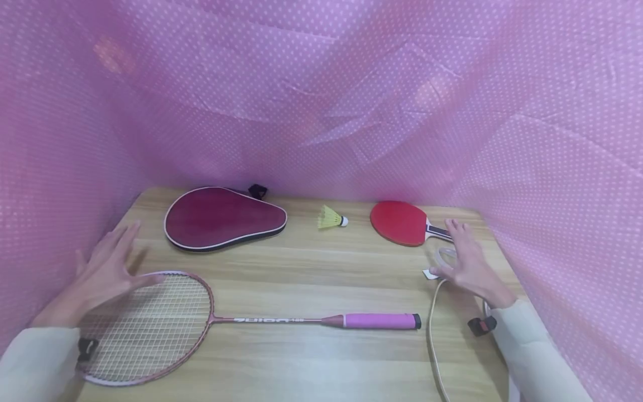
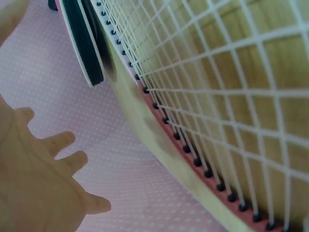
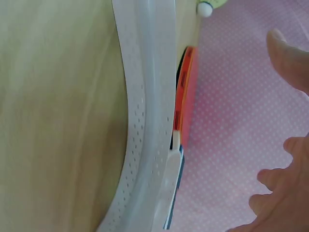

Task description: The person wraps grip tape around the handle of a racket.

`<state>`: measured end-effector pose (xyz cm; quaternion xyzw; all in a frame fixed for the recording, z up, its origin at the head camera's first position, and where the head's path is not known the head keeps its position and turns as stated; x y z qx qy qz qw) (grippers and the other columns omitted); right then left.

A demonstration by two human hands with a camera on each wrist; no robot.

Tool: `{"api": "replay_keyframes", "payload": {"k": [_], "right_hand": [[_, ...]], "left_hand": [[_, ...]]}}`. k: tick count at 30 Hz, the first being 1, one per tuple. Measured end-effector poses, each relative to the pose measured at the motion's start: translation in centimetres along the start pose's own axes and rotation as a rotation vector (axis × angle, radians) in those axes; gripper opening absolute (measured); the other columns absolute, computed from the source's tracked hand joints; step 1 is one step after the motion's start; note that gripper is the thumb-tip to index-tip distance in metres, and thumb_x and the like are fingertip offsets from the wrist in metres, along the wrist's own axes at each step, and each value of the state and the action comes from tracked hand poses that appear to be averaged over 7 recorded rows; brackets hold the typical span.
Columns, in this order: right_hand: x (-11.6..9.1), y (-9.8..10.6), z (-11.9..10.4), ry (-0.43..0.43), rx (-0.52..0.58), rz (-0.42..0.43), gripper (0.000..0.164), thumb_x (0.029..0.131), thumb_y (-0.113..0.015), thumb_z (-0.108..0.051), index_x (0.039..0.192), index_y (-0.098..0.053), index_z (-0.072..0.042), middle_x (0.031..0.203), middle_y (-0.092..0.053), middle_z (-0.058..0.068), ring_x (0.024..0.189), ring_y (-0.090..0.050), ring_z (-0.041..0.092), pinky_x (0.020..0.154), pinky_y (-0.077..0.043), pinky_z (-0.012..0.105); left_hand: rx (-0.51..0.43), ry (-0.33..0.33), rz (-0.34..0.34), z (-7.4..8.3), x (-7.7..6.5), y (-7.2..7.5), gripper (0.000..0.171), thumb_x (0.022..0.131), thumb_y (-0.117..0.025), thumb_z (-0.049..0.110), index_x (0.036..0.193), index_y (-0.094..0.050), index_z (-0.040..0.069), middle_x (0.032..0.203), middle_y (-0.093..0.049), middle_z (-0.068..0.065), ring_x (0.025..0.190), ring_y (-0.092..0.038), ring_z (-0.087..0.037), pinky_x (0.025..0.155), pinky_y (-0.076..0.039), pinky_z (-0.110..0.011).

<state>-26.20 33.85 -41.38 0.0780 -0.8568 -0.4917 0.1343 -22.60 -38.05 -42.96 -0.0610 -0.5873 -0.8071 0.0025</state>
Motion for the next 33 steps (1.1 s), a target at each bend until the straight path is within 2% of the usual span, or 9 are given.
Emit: {"api": "replay_keyframes", "payload": {"k": [2,5,9,12,16,18,21,28,33], "right_hand": [[0.0,-0.3,-0.3,0.022,0.021,0.003,0.120,0.079,-0.086,-0.028,0.162,-0.004,-0.004,0.168,-0.003,0.031,0.153,0.004,0.056,0.120,0.001,0.076],[-0.2,-0.8,-0.8,0.039,0.072,0.003,0.121,0.076,-0.088,-0.023,0.162,-0.006,-0.003,0.166,-0.008,0.033,0.153,-0.002,0.056,0.121,-0.003,0.074],[-0.5,-1.3,-1.6,0.048,0.141,-0.002,0.120,0.076,-0.089,-0.015,0.163,-0.007,-0.009,0.166,-0.012,0.032,0.151,-0.012,0.056,0.119,-0.012,0.076],[-0.8,-1.7,-2.0,0.033,0.165,-0.023,0.121,0.076,-0.088,-0.014,0.164,-0.005,-0.014,0.168,-0.014,0.027,0.148,-0.025,0.055,0.116,-0.026,0.073],[-1.1,-2.4,-2.8,0.027,0.158,-0.047,0.117,0.076,-0.088,-0.013,0.164,-0.011,-0.018,0.168,-0.022,0.020,0.149,-0.031,0.048,0.115,-0.032,0.068],[-1.3,-2.9,-3.3,0.029,0.150,-0.062,0.114,0.076,-0.088,-0.013,0.163,-0.014,-0.017,0.167,-0.026,0.019,0.152,-0.026,0.045,0.118,-0.026,0.068],[-1.6,-3.5,-4.0,0.032,0.174,-0.089,0.109,0.078,-0.087,-0.014,0.162,-0.018,-0.013,0.163,-0.032,0.021,0.149,-0.031,0.045,0.118,-0.029,0.068],[-2.4,-4.8,-6.1,0.082,0.291,-0.135,0.093,0.081,-0.084,-0.011,0.155,-0.028,-0.001,0.149,-0.047,0.026,0.136,-0.048,0.047,0.109,-0.043,0.062],[-2.8,-6.0,-7.7,0.079,0.288,-0.180,0.084,0.077,-0.086,-0.013,0.148,-0.042,-0.003,0.144,-0.056,0.019,0.130,-0.057,0.040,0.108,-0.047,0.056]], "left_hand": [[-0.028,0.000,0.009,-0.3,0.0,0.0,0.131,0.073,-0.082,0.062,0.164,0.003,0.021,0.169,-0.006,-0.027,0.148,-0.011,-0.062,0.101,0.015,-0.089],[-0.084,-0.017,0.026,-0.7,0.1,0.1,0.130,0.072,-0.085,0.056,0.164,-0.001,0.017,0.164,-0.018,-0.033,0.142,-0.021,-0.065,0.105,0.005,-0.088],[-0.153,-0.028,0.020,-1.1,0.0,-0.1,0.129,0.074,-0.086,0.050,0.164,-0.002,0.013,0.158,-0.022,-0.040,0.139,-0.023,-0.067,0.106,-0.011,-0.086],[-0.174,-0.014,0.011,-1.6,0.0,-0.2,0.128,0.074,-0.087,0.048,0.163,-0.003,0.011,0.157,-0.023,-0.042,0.139,-0.024,-0.067,0.106,-0.016,-0.083],[-0.155,0.059,-0.010,-2.6,-0.2,-0.2,0.124,0.079,-0.083,0.051,0.162,-0.004,0.005,0.156,-0.025,-0.042,0.134,-0.027,-0.070,0.102,-0.021,-0.083],[-0.123,0.115,-0.026,-3.2,-0.4,-0.2,0.122,0.081,-0.079,0.056,0.162,-0.005,0.004,0.152,-0.030,-0.043,0.129,-0.031,-0.071,0.098,-0.025,-0.083],[-0.077,0.190,-0.047,-4.2,-1.0,-0.1,0.118,0.083,-0.074,0.062,0.161,-0.008,0.004,0.144,-0.038,-0.046,0.121,-0.036,-0.073,0.092,-0.030,-0.084],[-0.046,0.246,-0.039,-5.9,-2.2,-0.3,0.102,0.086,-0.071,0.060,0.155,-0.027,-0.003,0.135,-0.043,-0.048,0.116,-0.041,-0.070,0.089,-0.035,-0.081],[-0.028,0.282,-0.039,-6.5,-2.5,-0.3,0.086,0.088,-0.072,0.053,0.141,-0.045,-0.008,0.129,-0.055,-0.041,0.111,-0.049,-0.065,0.088,-0.038,-0.077]]}}
Point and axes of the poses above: each hand's wrist, its own x-axis towards the middle knuckle, its own y-axis out of the back of the hand, z = x × y, the point moved 7 cm from there along x, towards the middle knuckle
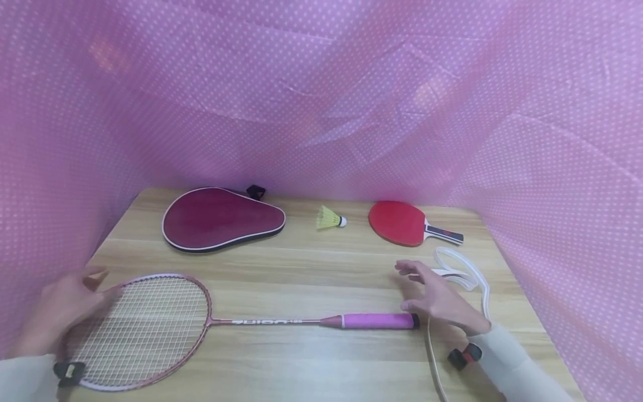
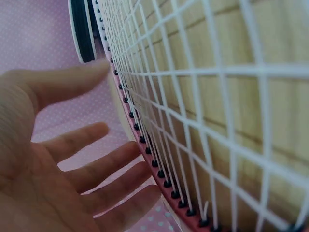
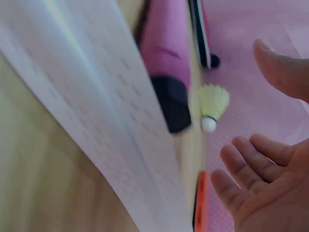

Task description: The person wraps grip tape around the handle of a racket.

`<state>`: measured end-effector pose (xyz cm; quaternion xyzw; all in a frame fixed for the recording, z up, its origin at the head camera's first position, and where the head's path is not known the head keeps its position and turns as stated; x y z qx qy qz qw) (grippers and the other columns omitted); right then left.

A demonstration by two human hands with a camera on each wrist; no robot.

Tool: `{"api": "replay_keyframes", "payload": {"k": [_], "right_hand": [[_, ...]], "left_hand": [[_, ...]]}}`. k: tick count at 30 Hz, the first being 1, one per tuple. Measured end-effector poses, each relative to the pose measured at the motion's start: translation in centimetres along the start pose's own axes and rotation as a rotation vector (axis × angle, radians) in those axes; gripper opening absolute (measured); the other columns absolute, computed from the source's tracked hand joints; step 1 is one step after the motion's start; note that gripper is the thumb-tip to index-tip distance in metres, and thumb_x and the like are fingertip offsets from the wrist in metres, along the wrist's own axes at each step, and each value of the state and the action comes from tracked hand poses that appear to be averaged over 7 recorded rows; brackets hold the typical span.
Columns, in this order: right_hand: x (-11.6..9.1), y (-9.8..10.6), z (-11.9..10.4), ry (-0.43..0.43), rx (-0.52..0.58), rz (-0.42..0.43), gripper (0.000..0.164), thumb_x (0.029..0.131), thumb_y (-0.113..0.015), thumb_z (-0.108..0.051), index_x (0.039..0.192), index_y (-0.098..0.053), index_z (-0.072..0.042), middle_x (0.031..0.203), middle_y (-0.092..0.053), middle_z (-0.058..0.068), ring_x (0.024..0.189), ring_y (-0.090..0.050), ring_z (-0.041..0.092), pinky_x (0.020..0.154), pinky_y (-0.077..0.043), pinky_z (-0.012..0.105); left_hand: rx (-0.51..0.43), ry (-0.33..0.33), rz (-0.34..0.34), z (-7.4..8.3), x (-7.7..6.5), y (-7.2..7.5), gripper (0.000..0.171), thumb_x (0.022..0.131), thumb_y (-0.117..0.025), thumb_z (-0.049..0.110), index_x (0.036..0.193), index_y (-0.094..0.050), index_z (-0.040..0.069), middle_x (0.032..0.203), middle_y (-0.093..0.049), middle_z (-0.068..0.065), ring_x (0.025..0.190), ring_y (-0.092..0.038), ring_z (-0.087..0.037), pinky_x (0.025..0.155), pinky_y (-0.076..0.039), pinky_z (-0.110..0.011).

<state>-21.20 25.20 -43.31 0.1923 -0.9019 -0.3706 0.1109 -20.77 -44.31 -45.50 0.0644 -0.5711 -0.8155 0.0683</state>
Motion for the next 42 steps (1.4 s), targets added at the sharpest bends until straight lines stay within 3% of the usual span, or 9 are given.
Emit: {"api": "replay_keyframes", "payload": {"k": [3,11,14,22,26,31,34,39,42], "right_hand": [[0.0,-1.3,-0.3,-0.002,-0.057,-0.038,0.077,0.075,-0.088,-0.020,0.141,-0.051,-0.006,0.138,-0.063,0.009,0.125,-0.061,0.031,0.107,-0.050,0.052],[-0.3,-4.4,-1.2,0.145,-0.149,-0.111,0.065,0.071,-0.091,-0.018,0.127,-0.061,-0.006,0.115,-0.070,0.002,0.101,-0.066,0.017,0.091,-0.058,0.034],[-0.3,-4.8,-1.5,0.142,-0.145,-0.141,0.062,0.071,-0.091,-0.021,0.124,-0.062,-0.009,0.110,-0.069,0.000,0.096,-0.064,0.014,0.087,-0.057,0.029],[0.0,-4.9,-2.1,0.109,-0.149,-0.195,0.051,0.071,-0.090,-0.020,0.114,-0.063,-0.014,0.100,-0.068,-0.008,0.088,-0.062,0.003,0.082,-0.057,0.024],[-0.1,-4.9,-2.5,0.101,-0.208,-0.203,0.042,0.073,-0.089,-0.018,0.107,-0.065,-0.021,0.094,-0.064,-0.015,0.085,-0.057,-0.001,0.078,-0.055,0.023],[-0.1,-5.1,-2.8,0.116,-0.284,-0.194,0.036,0.075,-0.088,-0.019,0.104,-0.066,-0.024,0.091,-0.062,-0.017,0.083,-0.055,-0.002,0.076,-0.053,0.022],[0.0,-5.1,-2.8,0.129,-0.316,-0.164,0.034,0.076,-0.088,-0.021,0.102,-0.068,-0.024,0.090,-0.062,-0.017,0.082,-0.053,-0.002,0.075,-0.053,0.022],[0.1,-4.9,-2.6,0.154,-0.349,-0.100,0.032,0.076,-0.087,-0.020,0.101,-0.069,-0.023,0.090,-0.065,-0.016,0.082,-0.055,-0.002,0.076,-0.054,0.023],[0.0,-4.5,-2.5,0.180,-0.371,-0.036,0.033,0.075,-0.088,-0.018,0.103,-0.070,-0.020,0.093,-0.067,-0.012,0.086,-0.059,0.002,0.079,-0.057,0.027]], "left_hand": [[-0.003,0.019,-0.007,-0.3,-0.2,0.1,0.075,0.087,-0.076,0.043,0.134,-0.052,-0.010,0.123,-0.062,-0.038,0.108,-0.053,-0.063,0.087,-0.038,-0.077],[0.009,0.039,-0.077,-1.4,-0.6,0.9,0.058,0.084,-0.076,0.032,0.122,-0.062,-0.009,0.122,-0.063,-0.037,0.100,-0.055,-0.061,0.081,-0.043,-0.071],[0.010,0.058,-0.106,-1.7,-0.7,1.1,0.046,0.083,-0.075,0.024,0.114,-0.065,-0.009,0.112,-0.067,-0.036,0.095,-0.058,-0.057,0.076,-0.044,-0.067],[0.021,0.083,-0.153,-1.4,-1.1,1.4,0.021,0.085,-0.071,0.017,0.094,-0.076,-0.001,0.104,-0.071,-0.032,0.102,-0.054,-0.060,0.085,-0.038,-0.071],[0.035,0.081,-0.186,-1.4,-1.0,1.5,0.020,0.086,-0.070,0.017,0.092,-0.076,-0.001,0.094,-0.074,-0.026,0.085,-0.061,-0.044,0.070,-0.045,-0.053],[0.029,0.072,-0.265,-1.7,-1.0,0.9,0.023,0.087,-0.068,0.018,0.095,-0.076,-0.003,0.087,-0.075,-0.020,0.076,-0.056,-0.026,0.061,-0.041,-0.034],[0.023,0.036,-0.268,-1.7,-0.9,0.8,0.023,0.086,-0.066,0.017,0.095,-0.076,-0.003,0.090,-0.075,-0.021,0.078,-0.060,-0.030,0.064,-0.045,-0.041],[0.016,-0.023,-0.205,-1.1,-0.8,1.1,0.020,0.088,-0.066,0.014,0.091,-0.075,-0.003,0.096,-0.073,-0.030,0.090,-0.063,-0.053,0.074,-0.047,-0.063],[0.001,-0.025,-0.157,-0.8,-0.6,1.4,0.017,0.088,-0.067,0.011,0.091,-0.075,-0.003,0.095,-0.073,-0.029,0.085,-0.064,-0.047,0.073,-0.045,-0.059]]}}
Point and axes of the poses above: each hand's wrist, its own x-axis towards the middle knuckle, its own y-axis out of the back of the hand, z = x × y, the point moved 7 cm from there along x, towards the middle knuckle
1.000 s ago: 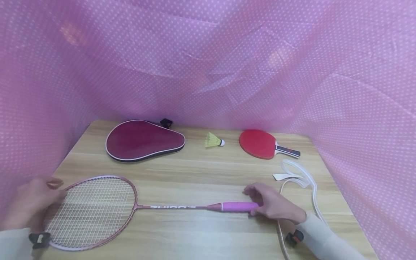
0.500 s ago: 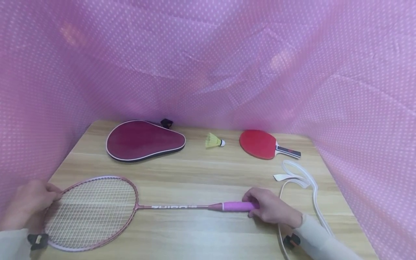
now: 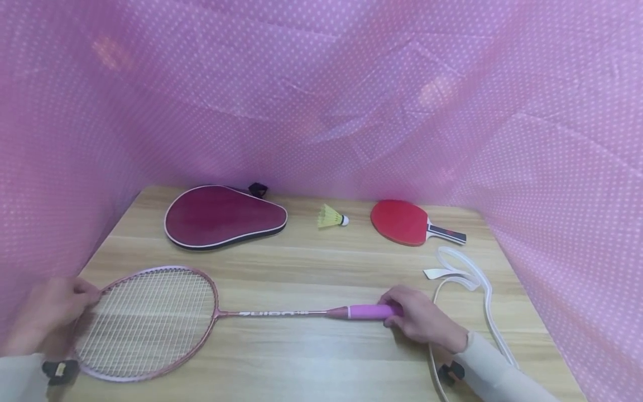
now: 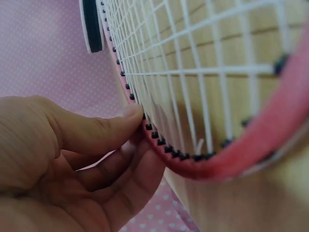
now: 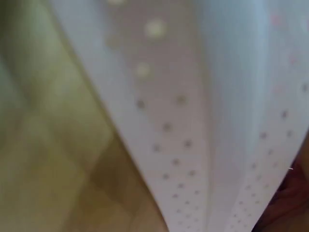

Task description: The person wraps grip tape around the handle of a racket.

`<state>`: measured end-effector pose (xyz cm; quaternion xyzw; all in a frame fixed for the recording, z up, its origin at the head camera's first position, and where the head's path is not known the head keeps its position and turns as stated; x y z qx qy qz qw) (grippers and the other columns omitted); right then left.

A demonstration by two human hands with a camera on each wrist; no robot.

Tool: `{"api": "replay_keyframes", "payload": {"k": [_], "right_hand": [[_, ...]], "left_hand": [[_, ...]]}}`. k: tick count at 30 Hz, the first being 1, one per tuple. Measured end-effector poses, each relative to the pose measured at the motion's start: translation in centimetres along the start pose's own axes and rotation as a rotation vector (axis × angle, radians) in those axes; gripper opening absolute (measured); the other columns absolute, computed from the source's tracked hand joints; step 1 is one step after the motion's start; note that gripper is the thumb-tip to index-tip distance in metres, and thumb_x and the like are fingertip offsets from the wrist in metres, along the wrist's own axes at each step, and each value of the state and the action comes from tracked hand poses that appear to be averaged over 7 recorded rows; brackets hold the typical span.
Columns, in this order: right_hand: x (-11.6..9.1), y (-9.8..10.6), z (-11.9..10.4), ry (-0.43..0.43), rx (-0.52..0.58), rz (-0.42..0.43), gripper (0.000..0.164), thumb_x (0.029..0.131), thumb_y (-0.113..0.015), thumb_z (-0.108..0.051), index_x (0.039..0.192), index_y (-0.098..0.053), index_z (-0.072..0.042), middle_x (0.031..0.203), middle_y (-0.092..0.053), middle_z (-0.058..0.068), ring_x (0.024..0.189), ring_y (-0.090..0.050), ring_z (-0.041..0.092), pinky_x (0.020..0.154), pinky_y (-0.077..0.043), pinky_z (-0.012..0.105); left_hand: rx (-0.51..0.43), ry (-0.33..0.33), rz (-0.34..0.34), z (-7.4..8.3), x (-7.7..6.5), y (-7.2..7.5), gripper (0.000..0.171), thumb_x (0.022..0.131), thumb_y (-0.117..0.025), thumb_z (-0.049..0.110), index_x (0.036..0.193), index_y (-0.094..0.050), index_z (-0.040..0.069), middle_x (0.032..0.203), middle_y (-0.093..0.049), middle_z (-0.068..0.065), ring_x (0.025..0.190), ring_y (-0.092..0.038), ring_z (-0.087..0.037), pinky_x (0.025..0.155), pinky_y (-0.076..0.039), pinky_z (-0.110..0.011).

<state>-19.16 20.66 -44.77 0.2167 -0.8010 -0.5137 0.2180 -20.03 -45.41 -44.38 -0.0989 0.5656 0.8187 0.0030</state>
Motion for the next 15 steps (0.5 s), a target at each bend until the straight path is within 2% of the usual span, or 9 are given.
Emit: {"api": "replay_keyframes", "payload": {"k": [4,6,7,10,12,13,15], "right_hand": [[-0.1,0.9,0.3,0.020,-0.031,0.116,0.037,0.072,-0.090,-0.016,0.103,-0.071,-0.018,0.094,-0.070,-0.009,0.088,-0.064,0.006,0.080,-0.059,0.029],[-0.1,1.5,0.6,0.023,-0.044,0.161,0.037,0.070,-0.091,-0.017,0.102,-0.072,-0.019,0.094,-0.071,-0.009,0.089,-0.064,0.006,0.082,-0.059,0.030],[0.0,1.7,0.7,0.021,-0.048,0.180,0.037,0.070,-0.091,-0.017,0.101,-0.072,-0.019,0.094,-0.071,-0.008,0.090,-0.064,0.006,0.082,-0.059,0.030],[0.1,2.5,1.3,0.006,-0.050,0.218,0.035,0.071,-0.091,-0.016,0.102,-0.072,-0.019,0.097,-0.072,-0.007,0.091,-0.064,0.008,0.083,-0.059,0.032],[0.3,3.0,1.7,-0.006,-0.044,0.237,0.035,0.072,-0.090,-0.015,0.102,-0.073,-0.018,0.098,-0.072,-0.005,0.092,-0.065,0.009,0.082,-0.059,0.033],[0.4,3.2,1.9,-0.011,-0.039,0.246,0.035,0.072,-0.090,-0.013,0.102,-0.073,-0.017,0.098,-0.072,-0.005,0.092,-0.065,0.009,0.082,-0.060,0.033],[0.6,3.8,2.3,-0.016,-0.037,0.272,0.035,0.072,-0.089,-0.012,0.102,-0.073,-0.016,0.098,-0.072,-0.004,0.091,-0.066,0.009,0.081,-0.060,0.034]], "left_hand": [[-0.006,-0.013,0.078,0.7,0.3,0.9,0.015,0.088,-0.069,0.011,0.090,-0.076,-0.001,0.090,-0.075,-0.025,0.073,-0.057,-0.025,0.065,-0.040,-0.043],[-0.009,-0.036,0.114,1.3,0.4,1.4,0.015,0.088,-0.071,0.014,0.089,-0.077,0.000,0.088,-0.076,-0.023,0.072,-0.058,-0.021,0.065,-0.038,-0.039],[-0.009,-0.047,0.137,1.6,0.6,1.6,0.016,0.088,-0.072,0.015,0.089,-0.078,-0.001,0.079,-0.075,-0.021,0.065,-0.055,-0.018,0.059,-0.038,-0.036],[-0.019,-0.077,0.178,2.6,1.2,2.5,0.016,0.087,-0.074,0.014,0.090,-0.078,-0.001,0.077,-0.075,-0.021,0.061,-0.052,-0.012,0.054,-0.036,-0.028],[-0.035,-0.081,0.195,3.2,1.6,3.1,0.018,0.088,-0.073,0.014,0.092,-0.077,-0.003,0.079,-0.075,-0.025,0.057,-0.050,-0.013,0.048,-0.036,-0.028],[-0.051,-0.077,0.193,3.5,1.9,3.4,0.019,0.089,-0.072,0.015,0.093,-0.077,-0.004,0.081,-0.074,-0.027,0.056,-0.054,-0.020,0.048,-0.040,-0.030],[-0.078,-0.065,0.185,4.1,2.4,4.0,0.021,0.091,-0.071,0.018,0.095,-0.077,-0.003,0.096,-0.074,-0.030,0.069,-0.065,-0.037,0.060,-0.048,-0.040]]}}
Point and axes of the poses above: each hand's wrist, its own x-axis towards the middle knuckle, its own y-axis out of the back of the hand, z = x × y, the point moved 7 cm from there along x, towards the middle knuckle
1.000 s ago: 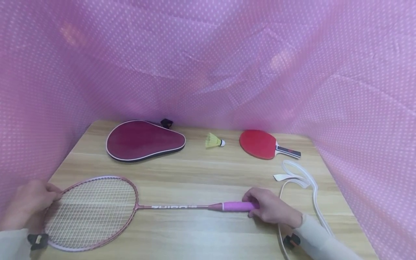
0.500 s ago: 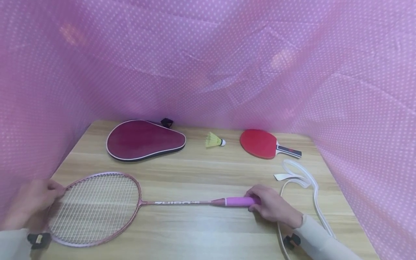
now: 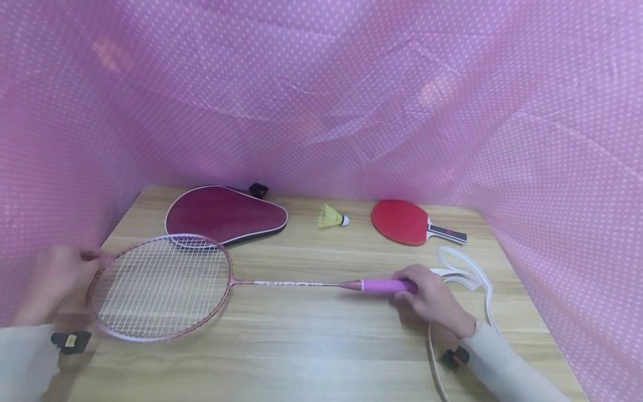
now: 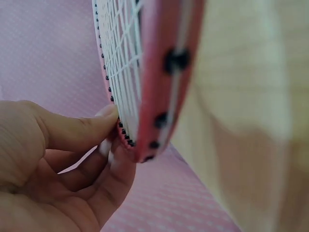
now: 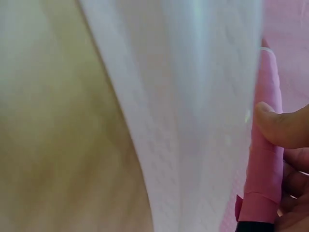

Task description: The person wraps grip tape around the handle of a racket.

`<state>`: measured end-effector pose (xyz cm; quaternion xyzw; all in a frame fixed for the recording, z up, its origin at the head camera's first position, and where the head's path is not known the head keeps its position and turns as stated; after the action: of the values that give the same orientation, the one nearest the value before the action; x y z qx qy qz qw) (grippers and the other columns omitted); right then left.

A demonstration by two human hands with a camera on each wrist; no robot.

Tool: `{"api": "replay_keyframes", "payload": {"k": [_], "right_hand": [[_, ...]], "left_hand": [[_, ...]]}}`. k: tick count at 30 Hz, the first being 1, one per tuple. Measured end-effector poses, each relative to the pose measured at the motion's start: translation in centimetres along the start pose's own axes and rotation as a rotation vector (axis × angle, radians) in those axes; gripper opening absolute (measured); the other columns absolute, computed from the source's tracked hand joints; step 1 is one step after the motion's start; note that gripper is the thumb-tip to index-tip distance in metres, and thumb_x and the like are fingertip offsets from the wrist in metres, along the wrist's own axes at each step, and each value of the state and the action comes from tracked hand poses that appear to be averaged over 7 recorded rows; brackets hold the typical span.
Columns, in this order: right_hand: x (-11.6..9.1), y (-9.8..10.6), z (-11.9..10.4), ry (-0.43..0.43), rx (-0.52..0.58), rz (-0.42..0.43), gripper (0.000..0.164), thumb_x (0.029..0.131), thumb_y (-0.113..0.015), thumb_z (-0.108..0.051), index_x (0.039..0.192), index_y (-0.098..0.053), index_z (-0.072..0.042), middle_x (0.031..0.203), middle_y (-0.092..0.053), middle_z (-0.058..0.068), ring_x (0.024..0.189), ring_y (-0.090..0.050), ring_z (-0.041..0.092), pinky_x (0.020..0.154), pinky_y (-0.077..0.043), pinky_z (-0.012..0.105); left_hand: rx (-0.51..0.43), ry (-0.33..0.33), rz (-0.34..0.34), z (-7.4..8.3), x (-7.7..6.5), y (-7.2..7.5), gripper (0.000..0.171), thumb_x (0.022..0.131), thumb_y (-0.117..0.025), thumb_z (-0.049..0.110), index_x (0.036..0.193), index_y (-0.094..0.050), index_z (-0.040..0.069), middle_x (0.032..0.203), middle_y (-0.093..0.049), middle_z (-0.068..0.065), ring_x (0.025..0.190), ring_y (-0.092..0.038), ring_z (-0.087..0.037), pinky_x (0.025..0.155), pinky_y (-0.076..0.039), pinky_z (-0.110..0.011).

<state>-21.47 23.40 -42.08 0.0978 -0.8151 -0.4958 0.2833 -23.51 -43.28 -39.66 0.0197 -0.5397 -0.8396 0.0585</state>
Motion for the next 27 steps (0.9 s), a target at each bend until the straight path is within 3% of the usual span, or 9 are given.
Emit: {"api": "replay_keyframes", "payload": {"k": [2,4,7,10,11,14,18,23,27], "right_hand": [[0.2,0.6,0.6,-0.001,0.003,0.031,0.035,0.072,-0.089,-0.009,0.102,-0.073,-0.016,0.098,-0.072,-0.004,0.091,-0.065,0.009,0.080,-0.060,0.034],[0.5,1.1,1.1,-0.002,0.007,0.055,0.036,0.071,-0.089,-0.007,0.102,-0.072,-0.015,0.099,-0.072,-0.004,0.091,-0.063,0.009,0.080,-0.058,0.034],[0.8,2.0,2.1,-0.005,0.002,0.089,0.037,0.071,-0.089,-0.005,0.103,-0.072,-0.015,0.099,-0.071,-0.004,0.091,-0.060,0.009,0.078,-0.055,0.032],[1.1,2.8,3.1,-0.001,-0.012,0.123,0.038,0.071,-0.088,-0.003,0.103,-0.072,-0.015,0.098,-0.071,-0.003,0.090,-0.060,0.009,0.078,-0.053,0.029],[1.2,3.1,3.5,0.000,-0.014,0.135,0.039,0.070,-0.088,-0.001,0.103,-0.072,-0.014,0.098,-0.071,-0.002,0.090,-0.060,0.010,0.078,-0.052,0.027],[1.6,3.8,4.5,0.004,-0.013,0.165,0.040,0.067,-0.087,0.003,0.101,-0.073,-0.011,0.097,-0.073,0.002,0.089,-0.063,0.015,0.081,-0.051,0.024],[2.0,4.6,5.5,-0.003,-0.004,0.190,0.038,0.067,-0.089,0.003,0.100,-0.073,-0.009,0.097,-0.074,0.006,0.089,-0.065,0.020,0.084,-0.048,0.018],[2.5,5.3,6.3,-0.020,0.010,0.223,0.037,0.067,-0.090,0.003,0.099,-0.074,-0.009,0.095,-0.074,0.007,0.087,-0.064,0.019,0.081,-0.044,0.012],[3.0,5.7,6.8,-0.037,0.034,0.243,0.036,0.069,-0.088,0.005,0.100,-0.074,-0.008,0.095,-0.075,0.008,0.084,-0.061,0.017,0.077,-0.043,0.011]], "left_hand": [[-0.028,0.023,-0.008,0.8,0.2,0.4,0.027,0.095,-0.068,0.024,0.100,-0.076,-0.002,0.107,-0.072,-0.032,0.090,-0.065,-0.052,0.074,-0.049,-0.054],[-0.052,0.040,-0.016,1.5,0.4,0.8,0.033,0.098,-0.065,0.030,0.104,-0.076,-0.001,0.115,-0.069,-0.032,0.112,-0.056,-0.060,0.084,-0.044,-0.064],[-0.071,0.044,-0.005,2.8,0.7,1.3,0.040,0.100,-0.062,0.036,0.109,-0.075,0.000,0.123,-0.066,-0.032,0.116,-0.054,-0.058,0.090,-0.042,-0.066],[-0.076,0.029,0.030,4.2,1.0,1.7,0.040,0.099,-0.062,0.037,0.110,-0.075,0.000,0.123,-0.066,-0.031,0.115,-0.057,-0.055,0.087,-0.044,-0.058],[-0.079,0.027,0.039,4.6,1.1,1.9,0.040,0.099,-0.063,0.038,0.111,-0.075,0.001,0.123,-0.067,-0.030,0.114,-0.058,-0.052,0.083,-0.045,-0.052],[-0.105,0.040,0.063,5.6,1.6,2.4,0.043,0.097,-0.066,0.042,0.112,-0.075,0.003,0.114,-0.074,-0.023,0.097,-0.065,-0.026,0.073,-0.046,-0.033],[-0.174,0.058,0.094,6.8,2.2,3.1,0.047,0.094,-0.069,0.047,0.114,-0.075,0.004,0.097,-0.080,0.003,0.079,-0.049,0.013,0.064,-0.041,-0.016],[-0.249,0.061,0.131,8.5,3.2,4.0,0.050,0.093,-0.069,0.048,0.118,-0.073,0.005,0.072,-0.061,0.043,0.078,-0.047,0.023,0.069,-0.040,-0.010],[-0.353,0.086,0.124,9.7,4.0,4.8,0.049,0.094,-0.070,0.043,0.125,-0.069,0.004,0.069,-0.057,0.046,0.080,-0.053,0.018,0.067,-0.047,-0.007]]}}
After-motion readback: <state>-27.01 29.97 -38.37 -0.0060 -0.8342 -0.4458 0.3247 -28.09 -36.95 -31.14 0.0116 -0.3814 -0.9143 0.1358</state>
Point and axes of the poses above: each hand's wrist, its own x-axis towards the middle knuckle, its own y-axis out of the back of the hand, z = x × y, the point moved 7 cm from there along x, towards the middle knuckle
